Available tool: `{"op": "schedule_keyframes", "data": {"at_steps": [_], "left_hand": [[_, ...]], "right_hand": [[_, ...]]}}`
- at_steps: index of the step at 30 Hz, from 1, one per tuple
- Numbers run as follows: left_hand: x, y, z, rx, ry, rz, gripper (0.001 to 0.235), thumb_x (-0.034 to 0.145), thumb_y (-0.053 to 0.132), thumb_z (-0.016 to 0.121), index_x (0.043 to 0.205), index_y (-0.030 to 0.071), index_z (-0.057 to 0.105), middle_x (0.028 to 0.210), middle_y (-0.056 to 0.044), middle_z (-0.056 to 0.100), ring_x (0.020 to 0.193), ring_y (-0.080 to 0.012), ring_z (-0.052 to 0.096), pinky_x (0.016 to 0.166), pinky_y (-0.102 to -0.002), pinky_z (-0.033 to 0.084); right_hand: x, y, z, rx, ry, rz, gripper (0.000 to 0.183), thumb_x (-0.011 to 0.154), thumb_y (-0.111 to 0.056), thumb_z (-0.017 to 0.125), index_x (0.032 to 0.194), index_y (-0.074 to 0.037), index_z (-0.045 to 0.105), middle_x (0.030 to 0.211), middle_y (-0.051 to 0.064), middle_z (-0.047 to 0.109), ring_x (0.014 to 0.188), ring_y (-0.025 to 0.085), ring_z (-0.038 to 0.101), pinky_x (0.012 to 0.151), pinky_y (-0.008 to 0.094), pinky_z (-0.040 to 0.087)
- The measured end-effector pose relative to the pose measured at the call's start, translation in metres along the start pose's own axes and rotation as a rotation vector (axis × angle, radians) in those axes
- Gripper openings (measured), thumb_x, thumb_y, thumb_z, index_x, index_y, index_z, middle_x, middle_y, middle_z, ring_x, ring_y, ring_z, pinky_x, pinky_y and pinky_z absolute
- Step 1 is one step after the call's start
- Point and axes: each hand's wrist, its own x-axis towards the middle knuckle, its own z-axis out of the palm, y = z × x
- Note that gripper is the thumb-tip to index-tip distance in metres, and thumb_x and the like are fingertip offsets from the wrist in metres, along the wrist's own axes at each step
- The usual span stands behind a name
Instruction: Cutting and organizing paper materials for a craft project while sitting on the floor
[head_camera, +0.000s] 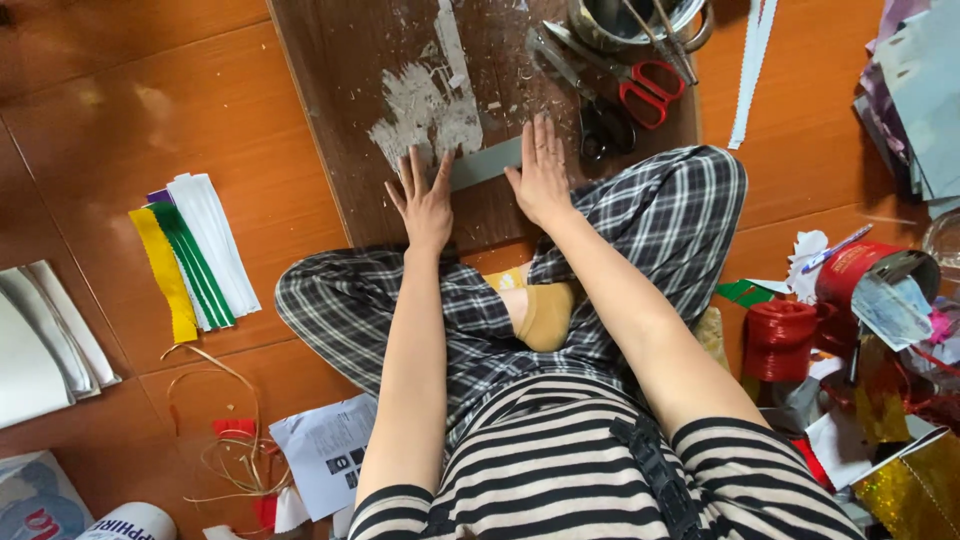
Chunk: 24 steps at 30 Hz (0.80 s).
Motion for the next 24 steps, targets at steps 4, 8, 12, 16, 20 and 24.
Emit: {"op": "schedule_keyframes", "data": {"at_steps": [4,8,12,16,20,24], "left_hand": [[0.001,-0.003,0.002,-0.032,-0.036,-0.082,0.067,0.119,0.023,0.057,0.176,0.046,0.029,0.186,-0.016,0.005,0.170,-0.0443,-0.004,0.128,-0.077,0.001],[-0.006,-0.009,-0.004,-0.034,-0.067,-0.221,0.072,0.118,0.027,0.058,0.175,0.054,0.023,0.186,-0.016,-0.003,0.169,-0.0457,-0.010,0.126,-0.081,-0.002],[-0.005,-0.022,-0.002,0.012,-0.068,-0.278,0.070,0.117,0.030,0.057,0.175,0.051,0.024,0.185,-0.019,-0.006,0.168,-0.0488,-0.013,0.125,-0.083,0.001],[-0.010,-0.005,-0.013,-0.016,0.118,-0.325,0.072,0.113,0.031,0.068,0.175,0.042,0.033,0.186,-0.020,0.001,0.169,-0.0467,-0.007,0.127,-0.079,-0.002],[-0.019,0.016,-0.021,-0.169,0.433,-0.248,0.059,0.100,0.009,0.078,0.152,0.022,0.055,0.150,-0.017,0.040,0.142,-0.0400,0.038,0.113,-0.060,0.030],[-0.051,0.038,-0.027,-0.695,0.296,-0.299,0.010,0.103,0.019,0.077,0.110,0.020,0.085,0.095,-0.008,0.083,0.096,-0.0293,0.081,0.083,-0.043,0.063]], "right_hand": [[-0.001,-0.004,-0.006,-0.002,-0.039,0.016,0.087,0.119,-0.040,0.061,0.178,0.000,0.011,0.183,0.026,-0.004,0.170,0.043,0.001,0.136,0.059,0.016],[-0.003,0.001,0.002,-0.065,0.054,-0.082,0.081,0.113,-0.037,0.067,0.179,-0.015,0.026,0.180,0.031,0.001,0.167,0.050,0.006,0.131,0.067,0.026],[0.004,0.007,0.010,-0.067,0.119,-0.110,0.079,0.106,-0.037,0.075,0.175,-0.020,0.039,0.178,0.034,0.011,0.165,0.053,0.017,0.127,0.071,0.030],[0.014,0.000,-0.002,-0.201,0.095,-0.325,0.069,0.101,-0.034,0.076,0.166,-0.033,0.052,0.171,0.025,0.041,0.161,0.046,0.034,0.123,0.073,0.030],[0.027,-0.006,-0.010,-0.326,0.389,-0.598,0.062,0.087,-0.023,0.075,0.148,-0.024,0.065,0.114,0.016,0.062,0.104,0.037,0.062,0.096,0.058,0.051],[0.033,-0.004,0.013,-0.265,0.212,-0.465,0.084,0.070,-0.028,0.077,0.152,-0.026,0.058,0.106,0.009,0.059,0.096,0.035,0.063,0.078,0.054,0.051]]}}
